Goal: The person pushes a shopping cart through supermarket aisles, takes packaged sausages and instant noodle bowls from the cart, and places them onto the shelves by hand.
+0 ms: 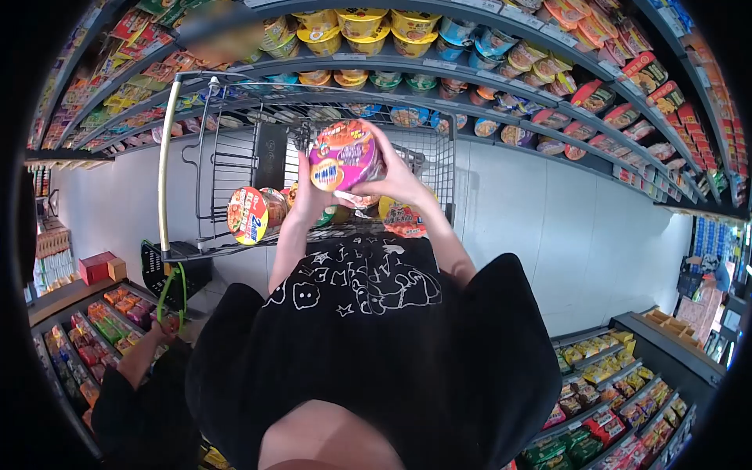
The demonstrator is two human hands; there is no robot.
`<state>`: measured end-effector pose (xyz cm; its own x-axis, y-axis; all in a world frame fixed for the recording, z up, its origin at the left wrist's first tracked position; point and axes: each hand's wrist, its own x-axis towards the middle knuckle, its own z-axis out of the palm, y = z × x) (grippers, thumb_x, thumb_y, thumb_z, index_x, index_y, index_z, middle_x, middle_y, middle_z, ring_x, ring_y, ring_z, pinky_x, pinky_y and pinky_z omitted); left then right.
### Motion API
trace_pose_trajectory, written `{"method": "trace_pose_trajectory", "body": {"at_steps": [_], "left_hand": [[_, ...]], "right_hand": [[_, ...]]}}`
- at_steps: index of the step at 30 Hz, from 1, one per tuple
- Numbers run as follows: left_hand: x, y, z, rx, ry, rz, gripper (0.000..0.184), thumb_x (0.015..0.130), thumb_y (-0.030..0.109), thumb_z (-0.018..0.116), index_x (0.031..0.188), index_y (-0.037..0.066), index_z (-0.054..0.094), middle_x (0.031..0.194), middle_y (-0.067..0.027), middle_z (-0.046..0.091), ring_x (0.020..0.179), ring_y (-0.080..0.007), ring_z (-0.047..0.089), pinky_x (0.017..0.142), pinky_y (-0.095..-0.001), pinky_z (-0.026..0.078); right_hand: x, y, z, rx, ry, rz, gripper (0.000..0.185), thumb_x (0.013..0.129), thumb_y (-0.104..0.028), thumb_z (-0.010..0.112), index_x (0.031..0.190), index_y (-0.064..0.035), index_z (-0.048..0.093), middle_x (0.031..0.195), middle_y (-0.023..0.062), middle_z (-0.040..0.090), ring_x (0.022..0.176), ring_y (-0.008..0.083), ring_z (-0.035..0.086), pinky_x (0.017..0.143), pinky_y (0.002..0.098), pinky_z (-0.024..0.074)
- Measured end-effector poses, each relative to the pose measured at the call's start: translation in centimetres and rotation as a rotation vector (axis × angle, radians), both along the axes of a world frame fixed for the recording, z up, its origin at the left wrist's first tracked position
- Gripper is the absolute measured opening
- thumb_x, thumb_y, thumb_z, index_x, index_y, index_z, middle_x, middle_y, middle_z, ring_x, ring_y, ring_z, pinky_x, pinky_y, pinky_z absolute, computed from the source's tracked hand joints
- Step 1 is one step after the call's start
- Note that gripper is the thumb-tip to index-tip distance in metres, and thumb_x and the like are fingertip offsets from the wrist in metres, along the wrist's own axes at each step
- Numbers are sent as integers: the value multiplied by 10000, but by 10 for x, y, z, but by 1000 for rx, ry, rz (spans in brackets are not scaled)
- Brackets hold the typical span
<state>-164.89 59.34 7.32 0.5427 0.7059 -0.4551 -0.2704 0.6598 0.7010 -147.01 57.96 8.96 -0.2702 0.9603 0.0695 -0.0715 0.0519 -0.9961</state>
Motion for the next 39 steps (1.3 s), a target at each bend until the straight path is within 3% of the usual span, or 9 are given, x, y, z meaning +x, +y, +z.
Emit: {"method": "trace_pose_trajectory", "body": {"at_steps": [2,5,8,10,14,15,19,23,39], "left_hand": [[-3,3,-13,109,47,-72,889,735,712,19,1267,47,275,1168,-158,445,1005,-217,503,588,-328,509],[-6,6,-19,178,-132,-73,726,826,616,201,1245,36,322,1140,-132,466,955,-182,516,565,-284,485],[-3,5,-14,294,166,-157,503,861,385,430,1212,28,383,1125,-105,478,918,-150,514,572,-253,462],[5,3,-12,332,125,-9,428,807,181,546,1182,16,420,1126,-93,483,921,-133,506,607,-250,465],[15,-2,-14,533,251,38,533,795,167,572,1245,22,328,1192,-115,414,1012,-180,466,808,-290,415],[16,-2,-13,551,230,25,564,786,155,585,1260,32,303,1199,-130,398,1037,-196,447,842,-304,393],[24,-6,-23,560,230,-54,752,756,131,621,1315,47,125,1196,-137,395,1072,-207,432,871,-318,371],[33,-5,-24,575,277,-67,759,680,166,701,1250,10,224,1152,-125,426,1042,-193,444,870,-309,377],[66,-7,-42,286,45,7,548,852,284,487,1261,0,259,1147,-106,435,1022,-152,446,841,-252,384]], "right_hand": [[3,-6,-20,-108,67,-136,863,666,-270,691,1319,-49,173,1312,116,290,1204,207,294,998,312,228],[9,-12,-34,-278,312,-273,753,759,-318,602,1315,-44,175,1283,115,329,1171,201,339,975,307,262],[13,-13,-40,-378,545,-268,661,828,-363,510,1308,-42,188,1253,113,369,1145,180,372,956,310,295],[11,-15,-39,-411,586,-363,574,809,-464,488,1175,-34,389,1104,78,515,1010,162,498,891,319,371],[8,-19,-50,-364,460,-426,547,822,-377,514,1223,-58,321,1108,66,504,992,150,503,890,306,369],[9,-22,-47,-377,381,-372,704,793,-387,552,1289,-29,204,1248,121,354,1148,189,355,944,289,295],[-1,-29,-27,-277,289,-440,741,788,-300,592,1274,6,126,1234,143,338,1168,193,312,967,279,253],[-6,-40,-33,-246,302,-456,758,800,-275,582,1272,5,60,1262,154,262,1186,208,269,976,292,242],[36,-76,-39,-225,360,-547,598,802,-182,558,1269,-48,209,1247,145,344,1119,213,387,920,334,330]]}}
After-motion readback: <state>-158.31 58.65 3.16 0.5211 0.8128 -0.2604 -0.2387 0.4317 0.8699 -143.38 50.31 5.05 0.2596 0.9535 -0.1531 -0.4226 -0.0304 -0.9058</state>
